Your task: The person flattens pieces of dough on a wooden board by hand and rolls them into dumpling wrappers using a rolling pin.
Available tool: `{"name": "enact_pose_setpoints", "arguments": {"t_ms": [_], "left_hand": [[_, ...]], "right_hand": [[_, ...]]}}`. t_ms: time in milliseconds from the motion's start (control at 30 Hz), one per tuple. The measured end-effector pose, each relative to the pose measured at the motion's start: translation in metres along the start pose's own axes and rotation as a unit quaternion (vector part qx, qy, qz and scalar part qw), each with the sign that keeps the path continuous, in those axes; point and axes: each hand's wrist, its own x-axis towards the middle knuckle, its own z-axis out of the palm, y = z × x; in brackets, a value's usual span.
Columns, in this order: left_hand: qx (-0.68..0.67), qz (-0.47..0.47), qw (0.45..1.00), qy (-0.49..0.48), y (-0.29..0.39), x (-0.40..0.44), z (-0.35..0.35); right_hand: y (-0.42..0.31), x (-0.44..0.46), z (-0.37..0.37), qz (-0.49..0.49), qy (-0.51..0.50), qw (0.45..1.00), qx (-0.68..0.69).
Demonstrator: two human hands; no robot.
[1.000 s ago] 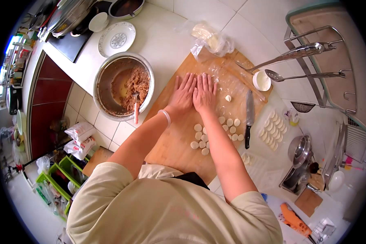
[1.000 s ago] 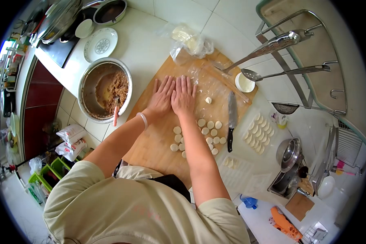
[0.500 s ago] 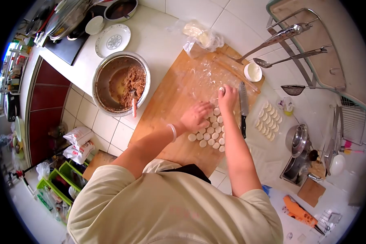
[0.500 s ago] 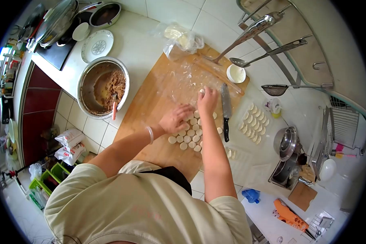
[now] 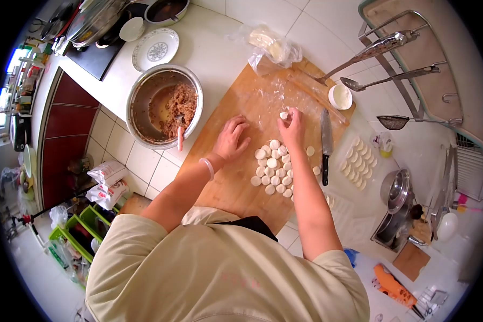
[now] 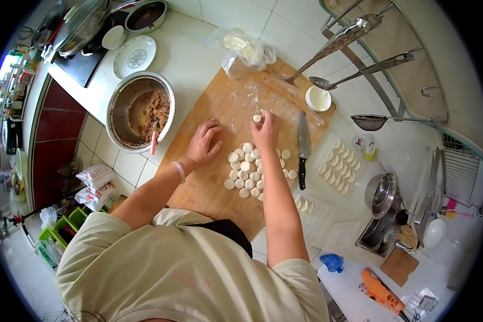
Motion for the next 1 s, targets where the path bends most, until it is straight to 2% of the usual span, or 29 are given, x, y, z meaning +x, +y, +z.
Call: {"name": "enact_pose_setpoints", "arguments": {"t_ms": [33,100,133,200,300,433,500,533,567,600,667,767,833,1000], "left_hand": [[0.005,-0.014,1.0,-0.002,0.003,0.001,-0.001],[0.013,-0.009,1.0,-0.008,0.006,0.003,-0.004],[0.02,-0.005,1.0,-0.012,0.006,0.003,-0.004],[0.026,-0.002,1.0,-0.017,0.005,0.002,-0.003],[0.039,-0.001,0.999,-0.029,0.001,0.004,-0.002],[0.043,-0.011,0.998,-0.048,0.003,0.003,0.001],[0.045,0.009,0.997,-0.064,0.005,-0.001,0.002],[0.049,0.053,0.992,-0.103,0.009,-0.005,0.005],[0.044,0.102,0.983,-0.147,0.021,-0.014,0.013],[0.045,0.102,0.983,-0.147,0.027,-0.022,0.015],[0.086,0.176,0.934,-0.298,0.051,-0.04,0.036],[0.123,0.194,0.92,-0.317,0.061,-0.044,0.048],[0.156,0.196,0.924,-0.289,0.067,-0.036,0.058],[0.196,0.177,0.926,-0.269,0.054,0.016,0.066]], "right_hand": [[-0.005,0.005,0.0,0.001,0.0,1.0,0.0],[-0.013,0.021,0.006,-0.112,0.031,0.984,-0.136],[-0.015,0.029,0.015,-0.112,0.031,0.984,-0.134],[-0.019,0.042,0.035,-0.108,-0.024,0.959,-0.262],[-0.021,0.035,0.047,-0.067,-0.016,0.953,-0.294],[-0.023,0.04,0.044,-0.036,-0.004,0.958,-0.285],[-0.022,0.041,0.036,-0.068,0.021,0.976,-0.206],[-0.017,0.033,0.029,-0.06,0.024,0.975,-0.21],[-0.005,0.012,0.01,-0.06,0.028,0.994,-0.086],[-0.001,0.007,0.006,-0.077,0.026,0.995,0.052],[0.027,-0.075,-0.049,-0.085,0.093,0.989,-0.075],[0.025,-0.141,-0.072,-0.044,0.087,0.986,-0.136],[0.022,-0.184,-0.082,0.005,0.0,0.967,-0.256],[0.024,-0.161,-0.058,0.007,-0.011,0.968,-0.25]]}}
